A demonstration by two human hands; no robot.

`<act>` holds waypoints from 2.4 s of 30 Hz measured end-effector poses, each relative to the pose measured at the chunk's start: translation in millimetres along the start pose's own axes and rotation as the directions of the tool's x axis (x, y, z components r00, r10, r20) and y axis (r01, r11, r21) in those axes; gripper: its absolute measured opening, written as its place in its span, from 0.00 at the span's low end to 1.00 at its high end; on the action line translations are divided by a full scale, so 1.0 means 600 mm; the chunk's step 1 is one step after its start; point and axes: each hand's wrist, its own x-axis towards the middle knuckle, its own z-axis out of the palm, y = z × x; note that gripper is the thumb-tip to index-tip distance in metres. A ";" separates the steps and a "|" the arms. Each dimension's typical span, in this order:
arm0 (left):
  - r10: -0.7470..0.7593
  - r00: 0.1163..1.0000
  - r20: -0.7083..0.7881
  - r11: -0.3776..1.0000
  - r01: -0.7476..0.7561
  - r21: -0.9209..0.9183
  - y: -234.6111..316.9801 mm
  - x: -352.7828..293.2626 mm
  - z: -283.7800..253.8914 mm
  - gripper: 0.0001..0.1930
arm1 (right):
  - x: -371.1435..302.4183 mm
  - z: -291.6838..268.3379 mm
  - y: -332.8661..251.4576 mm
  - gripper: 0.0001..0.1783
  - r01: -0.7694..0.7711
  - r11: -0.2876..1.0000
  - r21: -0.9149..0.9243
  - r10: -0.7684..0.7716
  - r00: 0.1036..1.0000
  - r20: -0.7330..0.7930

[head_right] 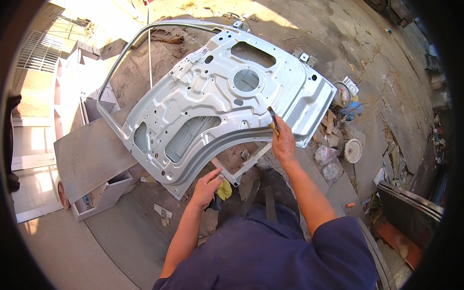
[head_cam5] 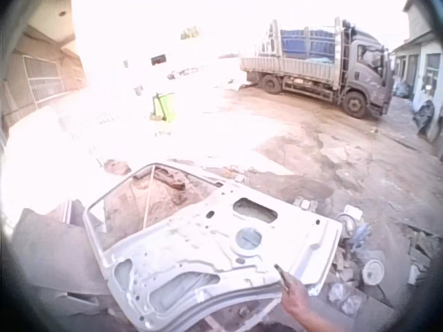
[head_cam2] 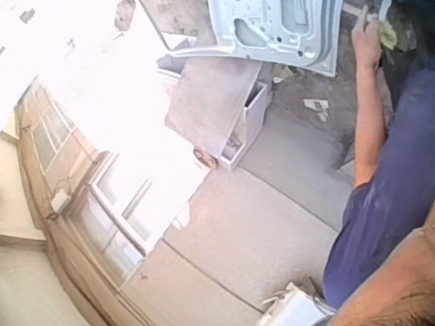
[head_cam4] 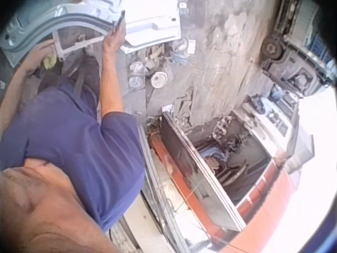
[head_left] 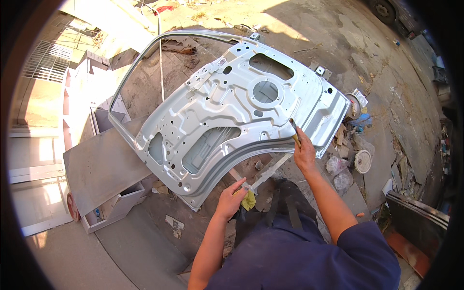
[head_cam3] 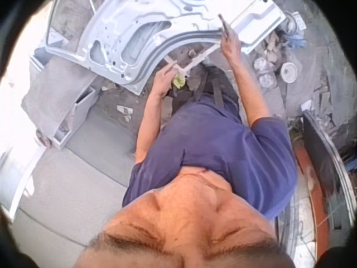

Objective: The person walks through a cluttered outdoor area and begins sanding a detached car door with a sanding block. They repeatedly rub the surface and edges of the door, occasionally switching hands and adjusting their grip while continuing to sand.

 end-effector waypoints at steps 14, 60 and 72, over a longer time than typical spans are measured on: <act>-0.220 0.973 -0.076 0.881 0.165 -0.443 -0.092 0.010 -0.359 0.26 | -0.092 0.386 -0.101 0.54 0.104 0.917 -0.386 -0.102 0.994 0.025; -0.218 0.974 -0.061 0.924 0.185 -0.335 -0.137 -0.048 -0.345 0.25 | 0.033 0.329 0.046 0.44 -0.484 0.873 0.049 0.413 0.684 -0.601; -0.154 0.985 0.077 0.969 0.165 -0.183 -0.190 -0.042 -0.561 0.27 | -0.087 0.612 -0.226 0.47 -0.450 0.799 0.398 0.600 0.641 -0.479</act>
